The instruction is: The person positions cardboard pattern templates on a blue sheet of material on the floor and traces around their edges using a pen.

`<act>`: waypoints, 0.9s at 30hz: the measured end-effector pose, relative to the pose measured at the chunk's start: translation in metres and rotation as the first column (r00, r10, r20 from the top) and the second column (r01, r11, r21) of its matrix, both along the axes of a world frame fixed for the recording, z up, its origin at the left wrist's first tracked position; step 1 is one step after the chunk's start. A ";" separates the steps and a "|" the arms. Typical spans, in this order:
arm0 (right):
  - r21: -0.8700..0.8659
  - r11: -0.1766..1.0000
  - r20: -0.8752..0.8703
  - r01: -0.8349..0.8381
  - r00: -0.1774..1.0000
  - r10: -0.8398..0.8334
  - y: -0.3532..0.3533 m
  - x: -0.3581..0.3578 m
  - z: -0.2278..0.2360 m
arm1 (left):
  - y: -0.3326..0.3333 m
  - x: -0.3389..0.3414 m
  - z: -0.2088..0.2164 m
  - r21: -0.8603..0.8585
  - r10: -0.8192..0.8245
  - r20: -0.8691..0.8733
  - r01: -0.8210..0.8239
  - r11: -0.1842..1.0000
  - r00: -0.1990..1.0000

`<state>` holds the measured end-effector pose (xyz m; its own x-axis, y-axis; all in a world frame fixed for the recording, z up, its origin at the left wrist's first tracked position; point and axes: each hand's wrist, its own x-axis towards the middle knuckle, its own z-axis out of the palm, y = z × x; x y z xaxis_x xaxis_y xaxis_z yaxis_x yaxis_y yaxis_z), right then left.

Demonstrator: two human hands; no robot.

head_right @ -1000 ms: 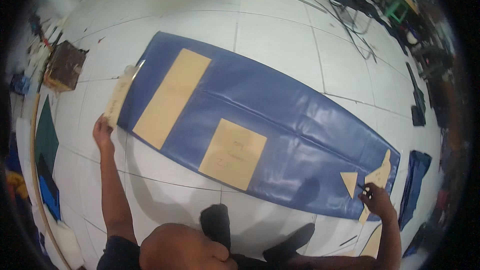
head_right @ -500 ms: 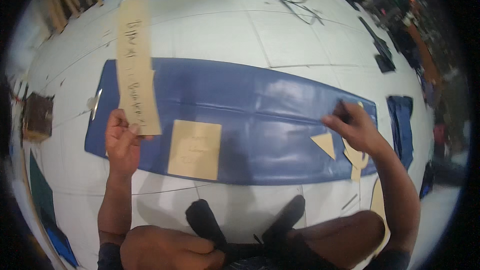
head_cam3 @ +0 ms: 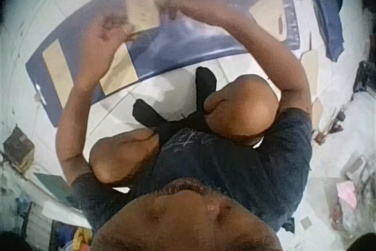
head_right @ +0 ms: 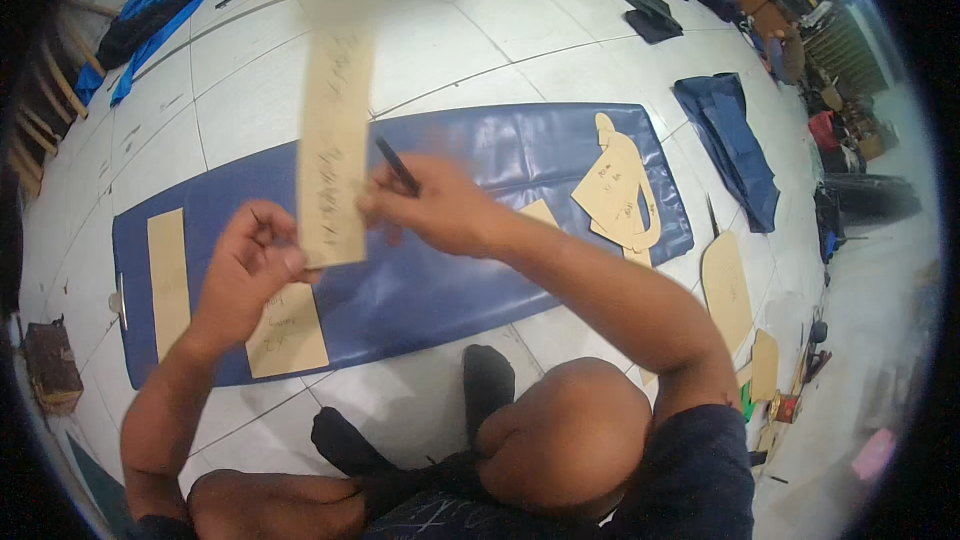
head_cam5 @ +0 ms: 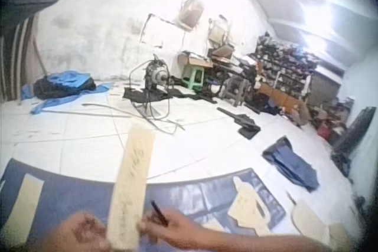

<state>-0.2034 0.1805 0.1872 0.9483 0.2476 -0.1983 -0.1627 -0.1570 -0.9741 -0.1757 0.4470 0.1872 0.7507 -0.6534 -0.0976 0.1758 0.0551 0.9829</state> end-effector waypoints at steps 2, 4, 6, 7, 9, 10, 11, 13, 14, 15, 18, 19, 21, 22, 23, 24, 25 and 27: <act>0.029 0.999 -0.104 0.030 0.994 -0.027 -0.021 -0.011 -0.053 | 0.015 -0.014 -0.027 0.143 0.021 0.017 -0.023 0.989 1.000; -0.112 0.977 -0.178 0.183 0.963 -0.201 -0.051 -0.032 -0.096 | 0.038 -0.017 -0.060 0.298 0.057 0.019 -0.060 0.953 0.998; -0.185 0.940 -0.166 0.288 0.933 -0.318 -0.102 -0.060 -0.149 | 0.074 -0.016 -0.096 0.525 0.131 0.140 -0.185 0.830 0.982; -0.301 0.915 -0.206 0.270 0.918 -0.339 -0.129 -0.073 -0.170 | 0.088 -0.021 -0.117 0.554 0.151 0.138 -0.202 0.808 0.979; -0.343 0.868 -0.220 0.358 0.868 -0.445 -0.168 -0.105 -0.208 | 0.120 -0.037 -0.151 0.566 0.306 0.280 -0.414 0.713 0.910; -0.330 0.872 -0.231 0.362 0.865 -0.446 -0.165 -0.111 -0.207 | 0.135 -0.051 -0.165 0.595 0.323 0.289 -0.434 0.676 0.901; -0.316 0.876 -0.242 0.364 0.862 -0.446 -0.162 -0.115 -0.203 | 0.150 -0.067 -0.174 0.655 0.161 0.468 -0.463 0.597 0.869; -0.331 0.870 -0.314 0.364 0.827 -0.466 -0.190 -0.137 -0.214 | 0.147 -0.089 -0.182 0.694 -0.035 0.593 -0.489 0.527 0.804; -0.313 0.884 -0.328 0.346 0.834 -0.443 -0.185 -0.136 -0.215 | 0.142 -0.100 -0.185 0.691 -0.015 0.585 -0.488 0.533 0.811; -0.417 0.857 -0.298 0.301 0.846 -0.442 -0.183 -0.135 -0.213 | 0.141 -0.108 -0.188 0.687 0.006 0.576 -0.488 0.538 0.817; -0.585 0.750 -0.175 0.309 0.855 -0.489 -0.201 -0.147 -0.212 | 0.134 -0.114 -0.197 0.656 -0.085 0.667 -0.529 0.538 0.740; -0.629 0.692 -0.108 0.354 0.842 -0.529 -0.204 -0.147 -0.213 | 0.135 -0.113 -0.200 0.666 -0.092 0.651 -0.508 0.547 0.754; -0.652 0.675 -0.076 0.346 0.856 -0.512 -0.210 -0.147 -0.213 | 0.132 -0.113 -0.207 0.672 -0.125 0.660 -0.508 0.539 0.741; -0.666 0.661 -0.043 0.346 0.867 -0.497 -0.205 -0.144 -0.211 | 0.131 -0.112 -0.208 0.680 -0.166 0.670 -0.509 0.528 0.723; -0.667 0.660 -0.043 0.346 0.866 -0.498 -0.200 -0.142 -0.210 | 0.132 -0.112 -0.208 0.680 -0.166 0.670 -0.508 0.529 0.724; -0.656 0.673 0.022 0.341 0.901 -0.434 -0.192 -0.140 -0.211 | 0.132 -0.112 -0.208 0.711 -0.189 0.636 -0.473 0.520 0.748; -0.649 0.683 0.091 0.335 0.926 -0.367 -0.189 -0.140 -0.210 | 0.131 -0.112 -0.208 0.738 -0.208 0.602 -0.438 0.514 0.771; -0.668 0.666 0.081 0.331 0.923 -0.377 -0.181 -0.143 -0.214 | 0.131 -0.116 -0.217 0.753 -0.216 0.581 -0.418 0.509 0.785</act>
<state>-0.3463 -0.0002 -0.0264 0.9177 -0.3202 -0.2351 -0.3948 -0.6698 -0.6290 -0.2915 0.5780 -0.0295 0.9067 -0.4130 -0.0859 -0.3352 -0.8290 0.4477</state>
